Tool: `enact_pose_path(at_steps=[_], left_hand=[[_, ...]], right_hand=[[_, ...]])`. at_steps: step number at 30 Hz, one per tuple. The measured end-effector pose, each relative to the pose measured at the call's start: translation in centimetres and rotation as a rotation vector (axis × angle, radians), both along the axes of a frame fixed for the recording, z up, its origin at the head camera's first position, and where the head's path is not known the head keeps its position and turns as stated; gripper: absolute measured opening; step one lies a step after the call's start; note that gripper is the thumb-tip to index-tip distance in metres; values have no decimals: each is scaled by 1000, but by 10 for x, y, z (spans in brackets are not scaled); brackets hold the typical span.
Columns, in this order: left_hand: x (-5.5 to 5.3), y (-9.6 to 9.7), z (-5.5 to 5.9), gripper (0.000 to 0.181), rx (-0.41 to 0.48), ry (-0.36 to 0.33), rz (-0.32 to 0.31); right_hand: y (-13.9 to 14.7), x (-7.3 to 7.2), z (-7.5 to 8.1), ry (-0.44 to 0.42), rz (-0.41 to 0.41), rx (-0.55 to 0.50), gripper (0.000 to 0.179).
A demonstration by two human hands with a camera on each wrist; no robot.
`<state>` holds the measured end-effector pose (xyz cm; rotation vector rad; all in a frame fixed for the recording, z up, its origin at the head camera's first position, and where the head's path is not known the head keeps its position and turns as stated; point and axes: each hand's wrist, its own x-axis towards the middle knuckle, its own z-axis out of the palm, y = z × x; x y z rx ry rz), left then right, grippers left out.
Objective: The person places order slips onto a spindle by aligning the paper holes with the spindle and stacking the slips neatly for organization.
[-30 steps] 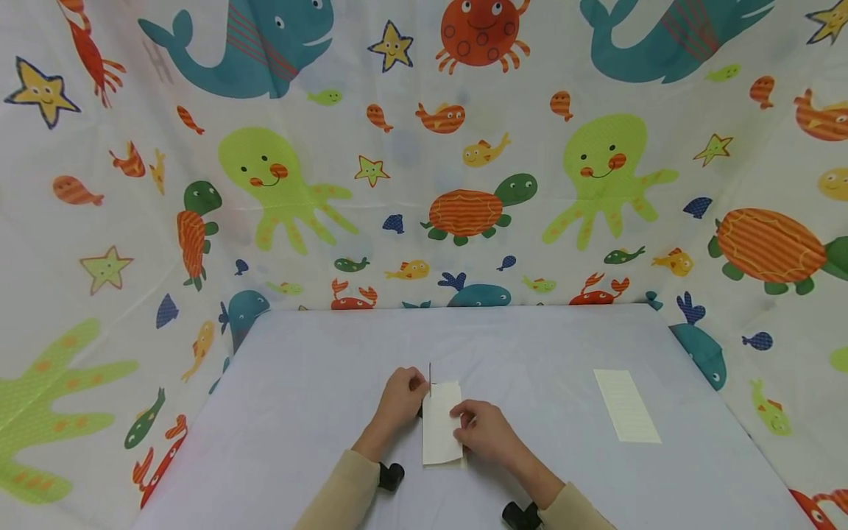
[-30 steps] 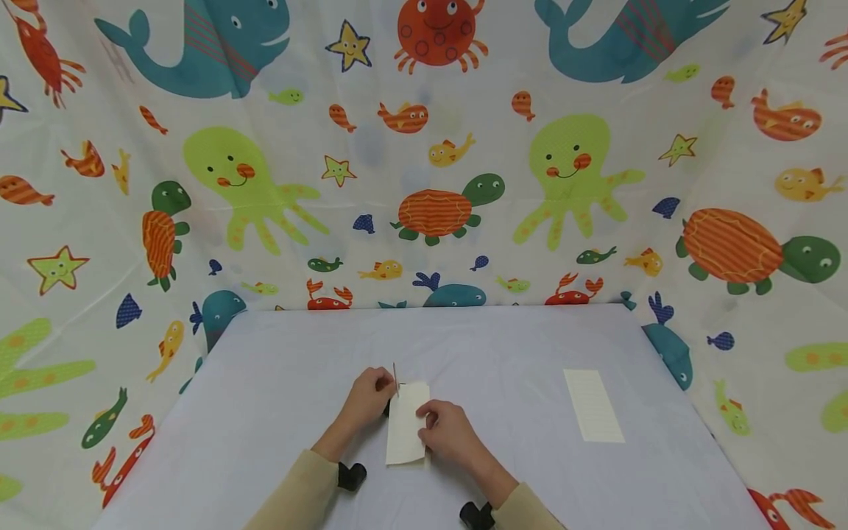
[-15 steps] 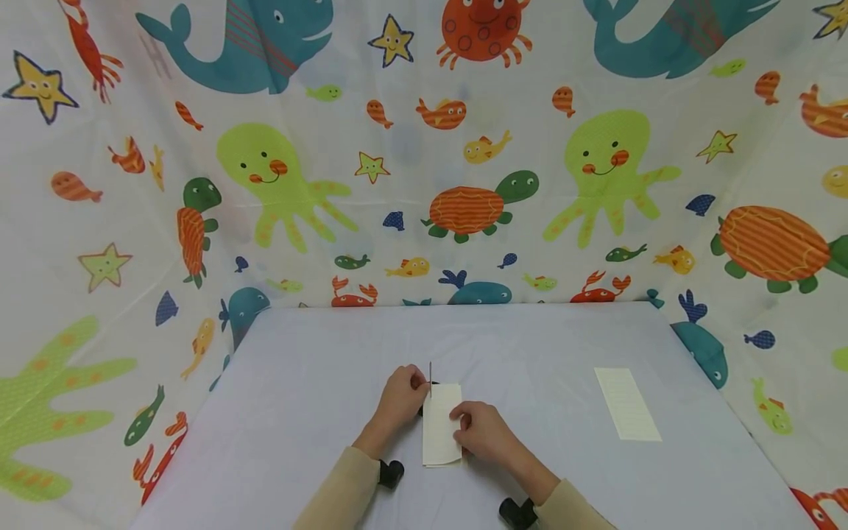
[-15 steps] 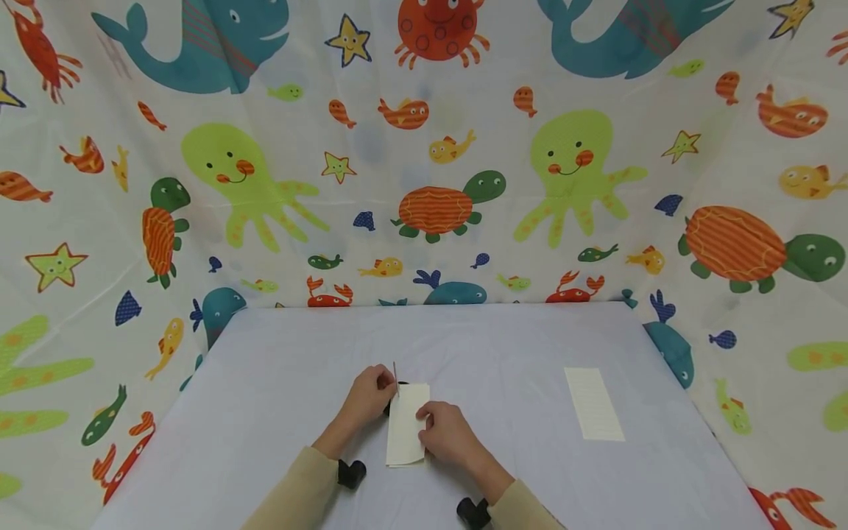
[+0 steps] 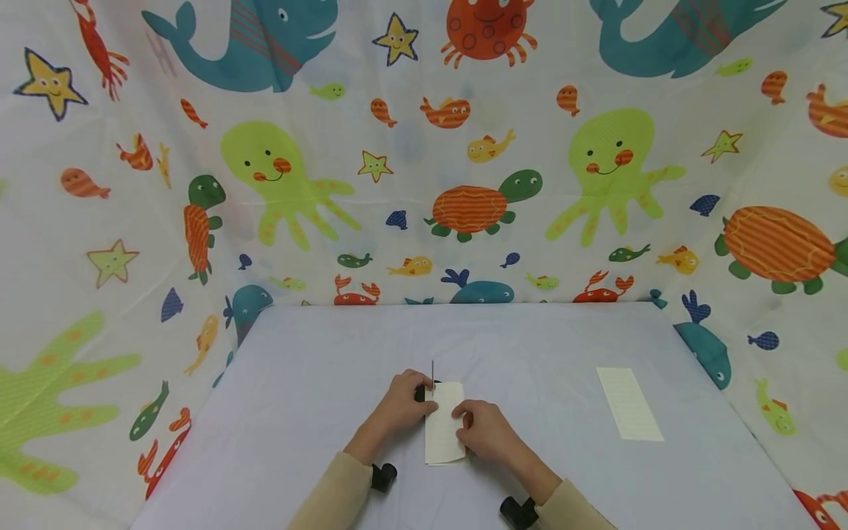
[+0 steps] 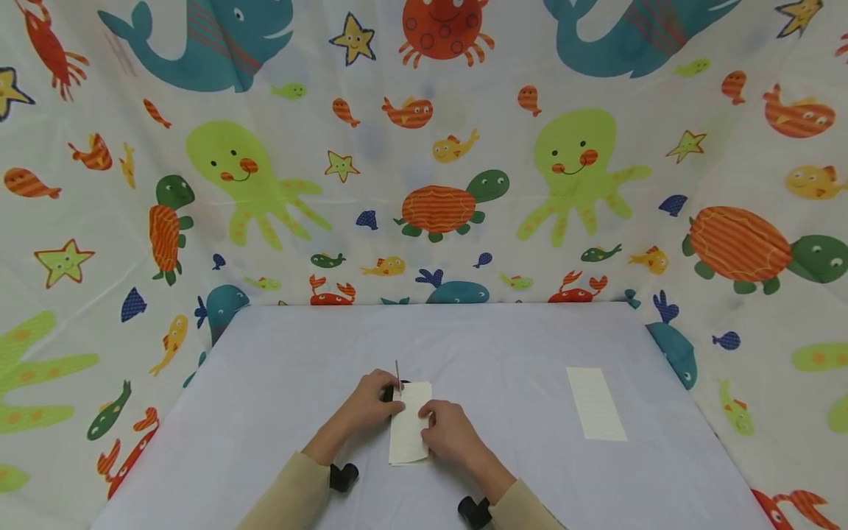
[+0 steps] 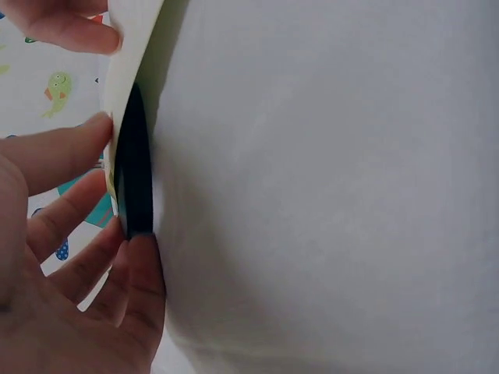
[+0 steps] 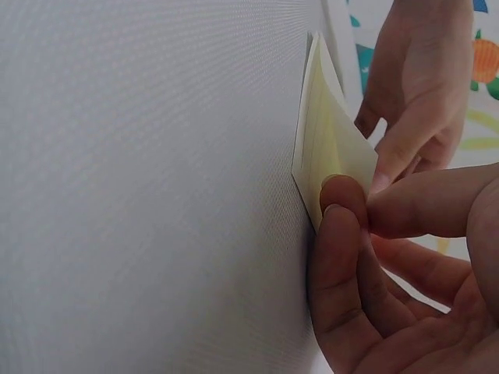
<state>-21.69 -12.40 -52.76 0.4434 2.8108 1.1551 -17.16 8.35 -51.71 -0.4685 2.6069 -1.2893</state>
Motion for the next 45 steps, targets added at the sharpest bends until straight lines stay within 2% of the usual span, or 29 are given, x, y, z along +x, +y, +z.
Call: enact_pose_path(at_steps=[15,24,31,36,45], left_hand=[[-1,4,1,31,-44,-28,20],[0,5,3,31,-34,-45,21],[0,5,4,31,-17,-57,27],[-1,4,4,31,-15,-29,14],[-1,5,4,30,-14,-31,17]], right_hand=[[15,3,11,-9,80,69,24],[31,4,24,9,119,174,17],[44,9,27,137,165,331,14],[55,14,25,200,193,451,14],[87,20,26,306,234,557,15]])
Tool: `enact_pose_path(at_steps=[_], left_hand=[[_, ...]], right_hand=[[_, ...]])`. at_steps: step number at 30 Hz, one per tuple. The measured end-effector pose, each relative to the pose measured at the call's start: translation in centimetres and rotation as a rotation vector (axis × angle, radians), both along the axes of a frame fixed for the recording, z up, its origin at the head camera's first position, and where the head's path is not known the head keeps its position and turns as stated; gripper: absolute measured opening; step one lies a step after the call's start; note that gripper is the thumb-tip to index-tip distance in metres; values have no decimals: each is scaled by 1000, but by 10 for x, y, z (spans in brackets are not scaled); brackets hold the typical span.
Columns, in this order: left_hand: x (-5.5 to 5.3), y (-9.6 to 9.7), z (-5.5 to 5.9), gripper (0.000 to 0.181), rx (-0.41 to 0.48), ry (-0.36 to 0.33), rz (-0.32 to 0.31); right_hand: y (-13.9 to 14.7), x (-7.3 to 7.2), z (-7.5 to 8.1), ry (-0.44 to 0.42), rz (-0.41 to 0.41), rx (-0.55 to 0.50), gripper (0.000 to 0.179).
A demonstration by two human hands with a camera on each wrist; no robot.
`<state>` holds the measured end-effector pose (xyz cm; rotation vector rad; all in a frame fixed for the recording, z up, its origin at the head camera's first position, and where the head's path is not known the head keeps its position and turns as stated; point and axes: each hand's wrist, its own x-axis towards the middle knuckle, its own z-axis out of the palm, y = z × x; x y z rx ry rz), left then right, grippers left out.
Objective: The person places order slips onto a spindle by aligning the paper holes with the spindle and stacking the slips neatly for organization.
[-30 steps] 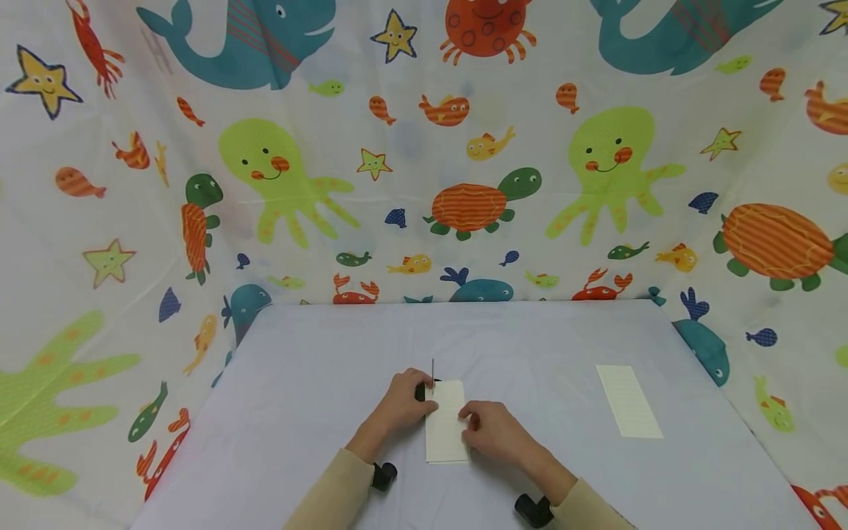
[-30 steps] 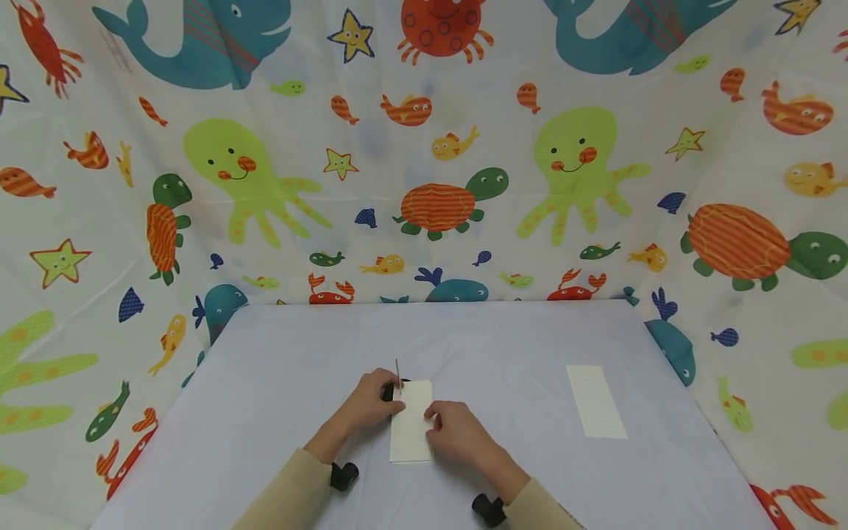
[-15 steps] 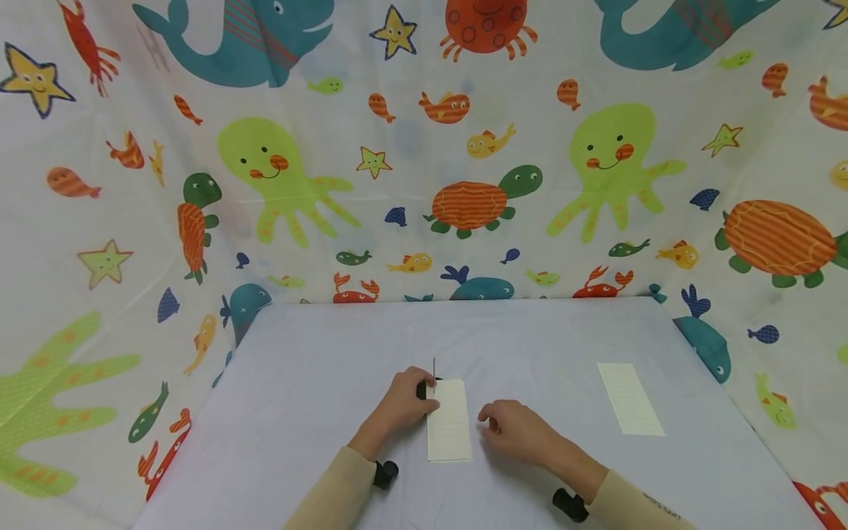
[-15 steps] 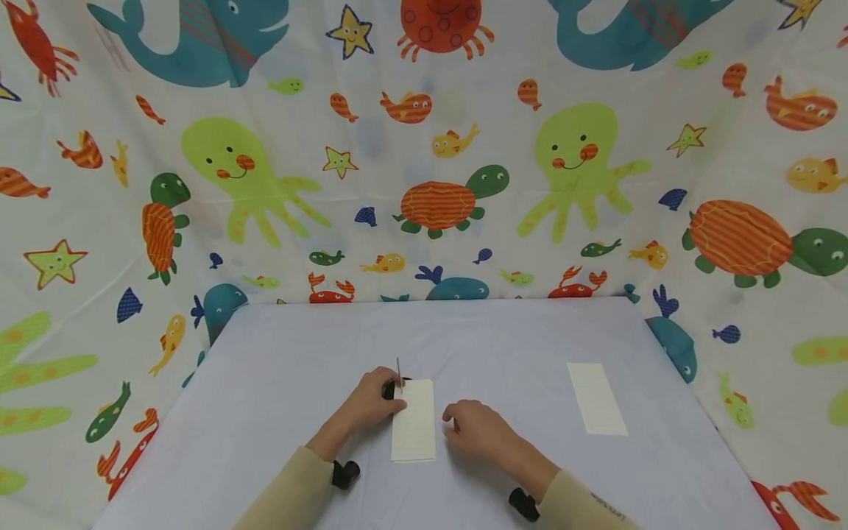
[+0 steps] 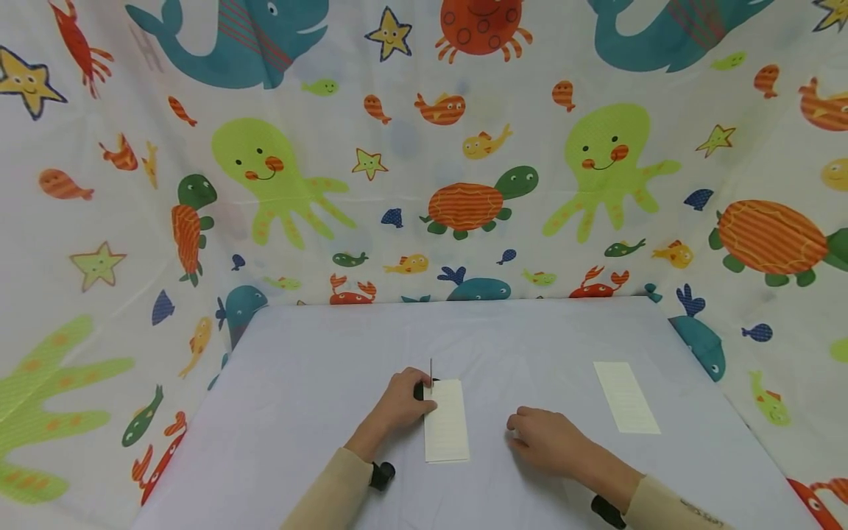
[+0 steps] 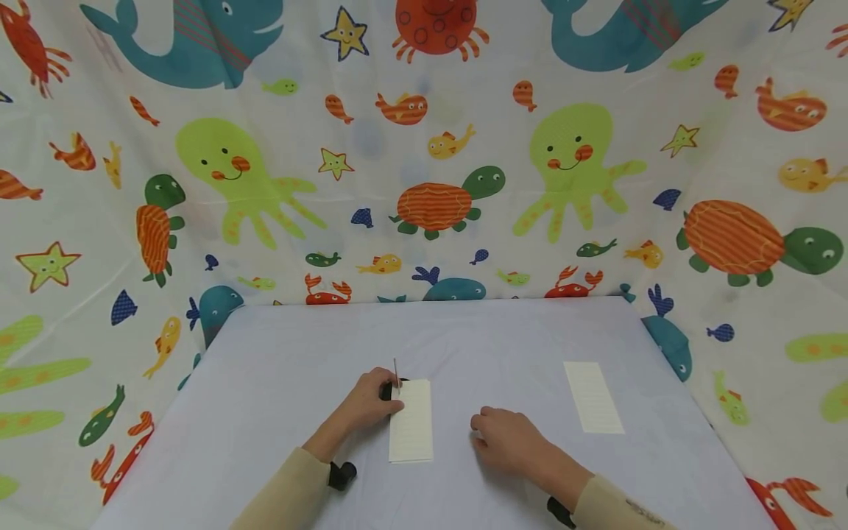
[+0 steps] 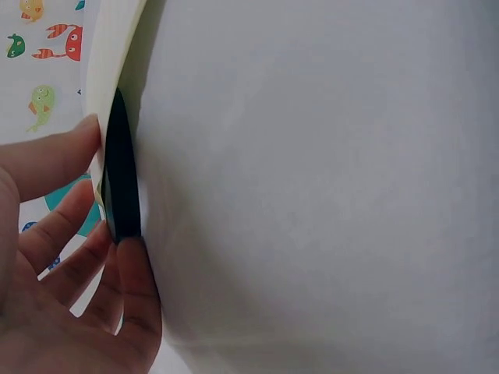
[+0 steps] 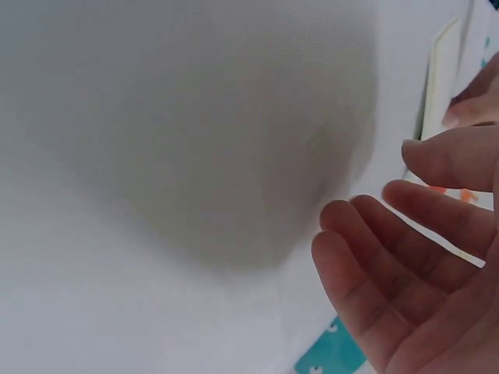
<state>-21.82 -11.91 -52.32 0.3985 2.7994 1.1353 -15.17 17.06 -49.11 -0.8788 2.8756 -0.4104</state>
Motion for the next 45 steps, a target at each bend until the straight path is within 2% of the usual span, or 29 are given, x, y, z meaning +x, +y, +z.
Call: enact_pose_path(at_steps=[9,12,17,20,28,37,45], left_hand=[[1,1,1,29,2,-19,9],[1,1,1,29,11,-19,8],[2,1,0,30,15,-31,19],[1,0,0,30,9,-34,22],[2,0,1,31,14,-29,14],[3,1,2,32,23,-35,24],[3,0,-1,33,22,-40,35]], right_hand=[[42,-7,3,97,4,87,16],[53,-11,7,70,-23,110,17],[67,-18,12,-42,-112,128,24],[77,-23,14,-76,-145,132,27],[109,-30,11,5,-154,119,34],[141,-35,8,-8,-237,111,36],[167,-37,-3,11,-279,106,40]])
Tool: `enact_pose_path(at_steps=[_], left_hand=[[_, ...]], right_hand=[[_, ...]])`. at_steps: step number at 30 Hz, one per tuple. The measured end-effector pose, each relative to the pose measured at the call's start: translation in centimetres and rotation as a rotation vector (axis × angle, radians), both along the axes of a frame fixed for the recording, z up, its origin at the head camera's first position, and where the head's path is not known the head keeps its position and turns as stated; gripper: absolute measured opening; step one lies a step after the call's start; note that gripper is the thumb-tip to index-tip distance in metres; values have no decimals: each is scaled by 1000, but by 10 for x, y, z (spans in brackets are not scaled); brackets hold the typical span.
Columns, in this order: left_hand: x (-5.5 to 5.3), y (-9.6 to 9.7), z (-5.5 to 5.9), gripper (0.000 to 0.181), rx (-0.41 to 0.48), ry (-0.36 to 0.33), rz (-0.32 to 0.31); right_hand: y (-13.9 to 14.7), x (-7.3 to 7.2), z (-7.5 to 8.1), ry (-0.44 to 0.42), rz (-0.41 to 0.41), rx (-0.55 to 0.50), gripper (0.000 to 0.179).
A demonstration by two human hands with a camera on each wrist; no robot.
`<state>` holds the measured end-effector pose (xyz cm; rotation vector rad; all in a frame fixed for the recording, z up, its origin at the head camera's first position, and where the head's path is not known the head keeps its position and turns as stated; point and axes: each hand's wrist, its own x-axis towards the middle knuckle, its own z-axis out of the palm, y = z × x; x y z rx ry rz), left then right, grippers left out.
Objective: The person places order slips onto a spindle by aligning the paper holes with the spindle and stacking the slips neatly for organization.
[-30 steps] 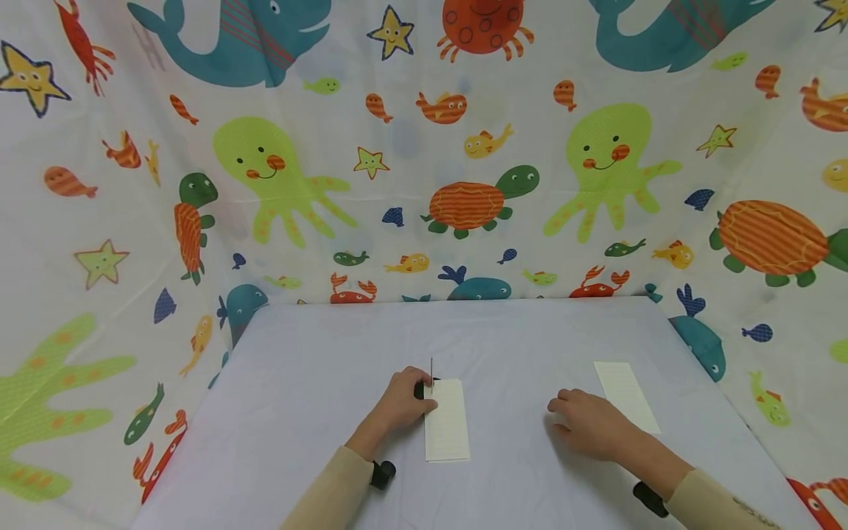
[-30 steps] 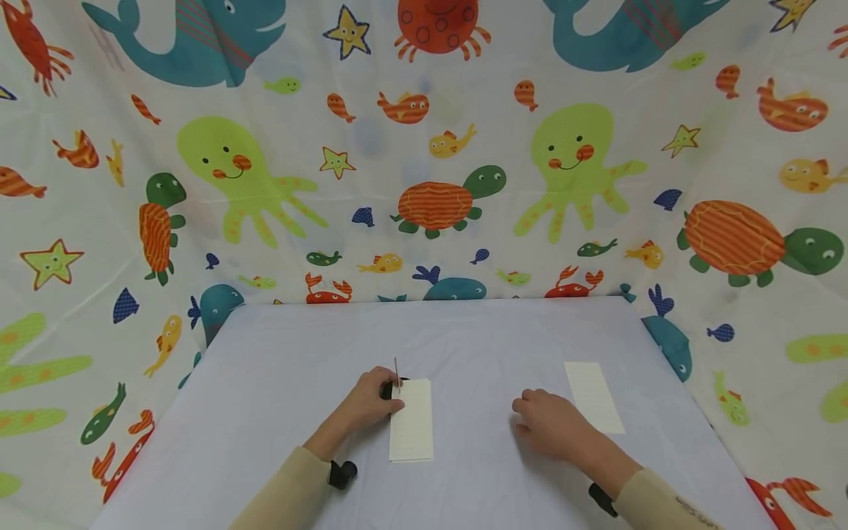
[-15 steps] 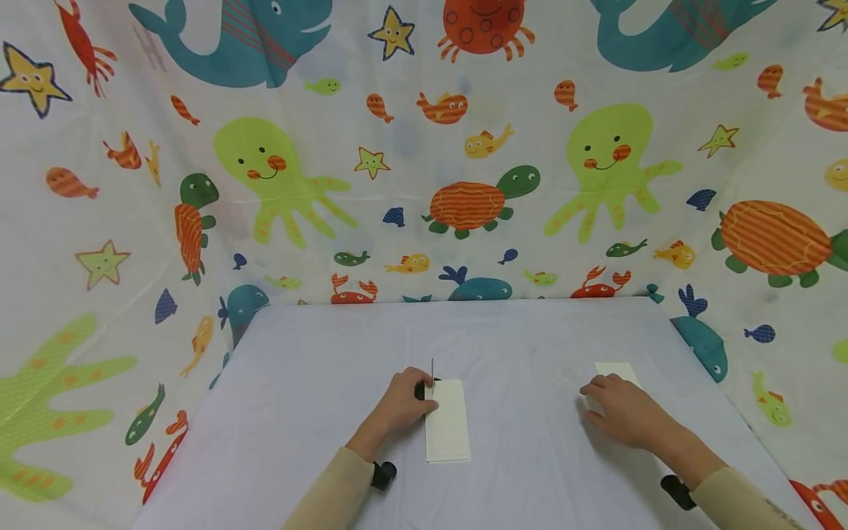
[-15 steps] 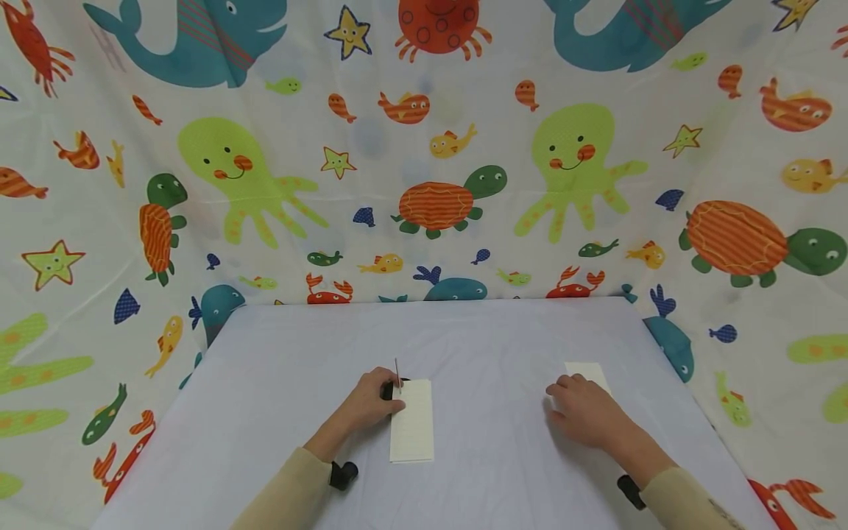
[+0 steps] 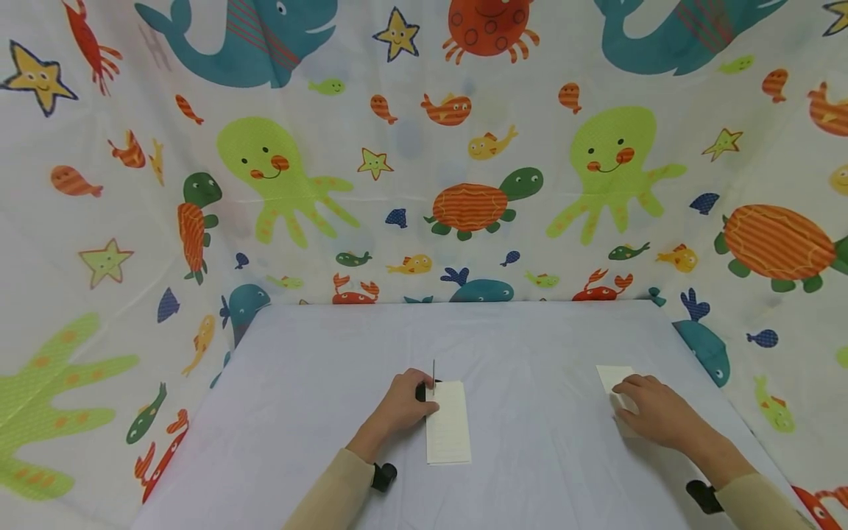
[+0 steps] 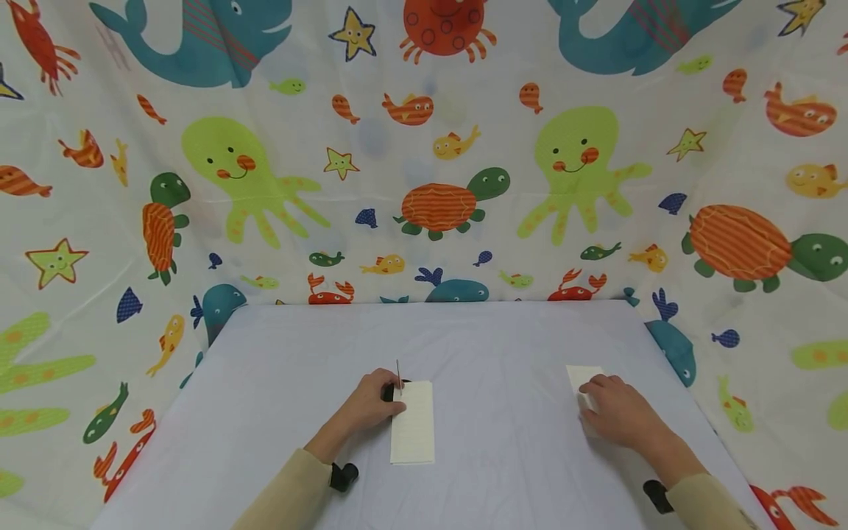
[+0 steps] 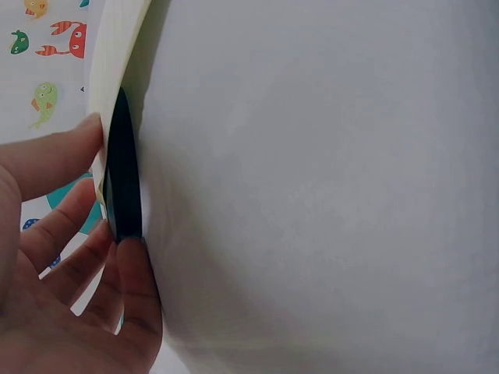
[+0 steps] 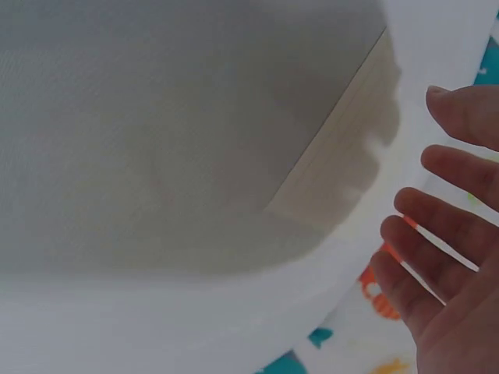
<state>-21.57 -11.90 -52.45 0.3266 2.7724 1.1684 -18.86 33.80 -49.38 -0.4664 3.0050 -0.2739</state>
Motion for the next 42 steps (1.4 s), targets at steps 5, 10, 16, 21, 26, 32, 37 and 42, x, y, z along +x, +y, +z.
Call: enact_pose_path(at_steps=[5,10,16,21,26,32,37,42], left_hand=[[1,0,0,33,13,8,-17],[2,1,1,33,20,16,-20],[3,2,0,33,6,9,-15],[3,1,1,33,17,16,-19],[2,1,0,33,10,14,-16],[1,1,0,32,1,16,-6],[1,1,0,32,0,16,-5],[1,1,1,32,3,21,-11]], right_hand=[[16,-1,-6,4,-9,-8,43],[28,-3,-11,-17,-45,-29,47],[37,-5,-13,-26,-81,-47,49],[42,-6,-14,-21,-90,-42,54],[47,-6,-18,-54,-87,-38,59],[47,-6,-21,-57,-87,-31,61],[47,-6,-23,-50,-100,-27,60],[48,-5,-26,-23,-93,-36,57]])
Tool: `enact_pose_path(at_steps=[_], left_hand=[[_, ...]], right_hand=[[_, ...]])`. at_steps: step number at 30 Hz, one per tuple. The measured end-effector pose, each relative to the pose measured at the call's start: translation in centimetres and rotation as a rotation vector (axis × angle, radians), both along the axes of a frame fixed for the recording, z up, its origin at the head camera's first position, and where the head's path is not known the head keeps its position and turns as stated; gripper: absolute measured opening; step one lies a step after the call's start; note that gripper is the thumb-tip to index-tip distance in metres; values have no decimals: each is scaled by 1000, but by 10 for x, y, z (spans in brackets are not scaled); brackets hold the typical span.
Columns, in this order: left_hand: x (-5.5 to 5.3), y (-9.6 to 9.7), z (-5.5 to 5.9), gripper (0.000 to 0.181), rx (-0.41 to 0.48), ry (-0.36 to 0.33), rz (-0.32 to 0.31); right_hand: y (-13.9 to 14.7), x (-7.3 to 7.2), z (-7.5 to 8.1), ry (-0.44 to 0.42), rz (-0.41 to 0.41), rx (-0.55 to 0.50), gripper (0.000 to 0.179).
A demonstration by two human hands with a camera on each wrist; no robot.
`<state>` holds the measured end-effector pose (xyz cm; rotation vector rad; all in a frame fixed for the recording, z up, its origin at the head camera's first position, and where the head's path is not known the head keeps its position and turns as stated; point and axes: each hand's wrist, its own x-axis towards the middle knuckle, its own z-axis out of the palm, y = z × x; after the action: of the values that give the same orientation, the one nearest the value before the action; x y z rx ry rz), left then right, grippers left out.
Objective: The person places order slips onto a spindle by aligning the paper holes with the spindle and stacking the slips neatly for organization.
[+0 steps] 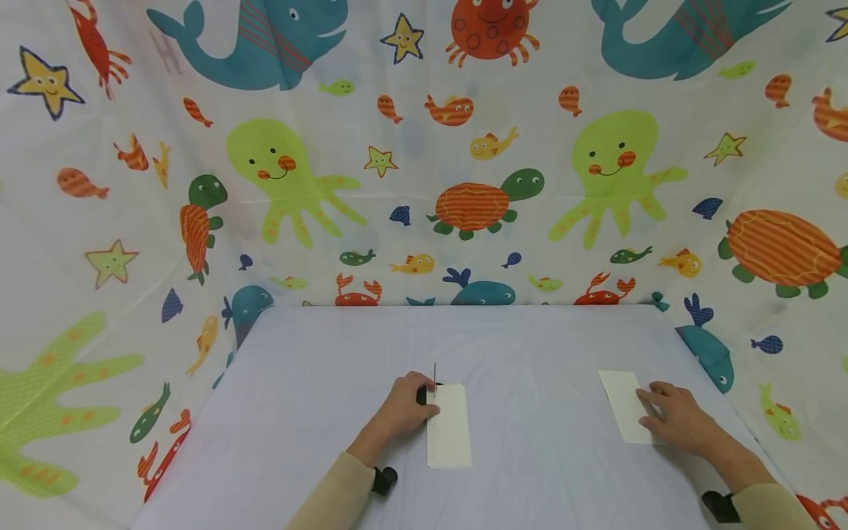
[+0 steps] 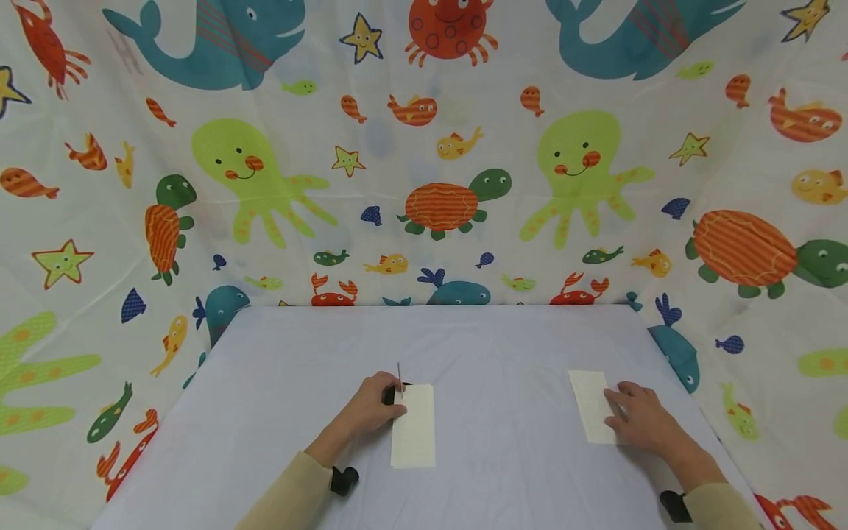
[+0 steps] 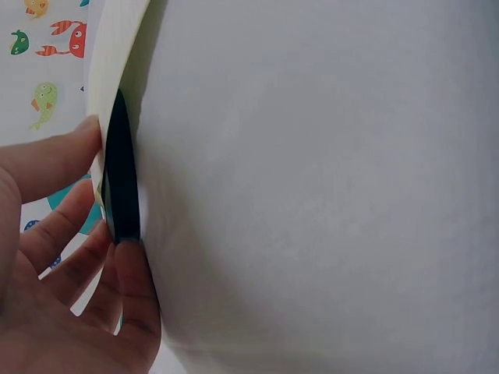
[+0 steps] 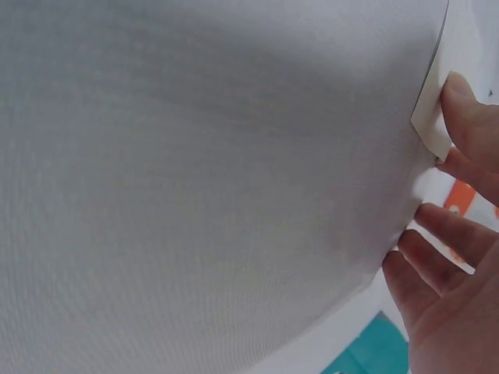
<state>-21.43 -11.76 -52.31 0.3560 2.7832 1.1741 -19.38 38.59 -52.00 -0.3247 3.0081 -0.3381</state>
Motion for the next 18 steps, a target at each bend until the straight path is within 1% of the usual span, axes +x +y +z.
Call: enact_pose_path(at_steps=[3,11,14,18], left_hand=[[0,-1,0,32,6,7,-7],[0,-1,-1,32,1,-2,-5],[-1,-1,-1,32,4,-3,-7],[-1,0,-1,32,4,-5,-5]], right_hand=[[0,1,-1,21,6,-9,55],[-5,3,-3,58,-13,-56,46],[-7,4,-1,56,-31,-69,43],[-10,4,2,7,-83,-80,42]])
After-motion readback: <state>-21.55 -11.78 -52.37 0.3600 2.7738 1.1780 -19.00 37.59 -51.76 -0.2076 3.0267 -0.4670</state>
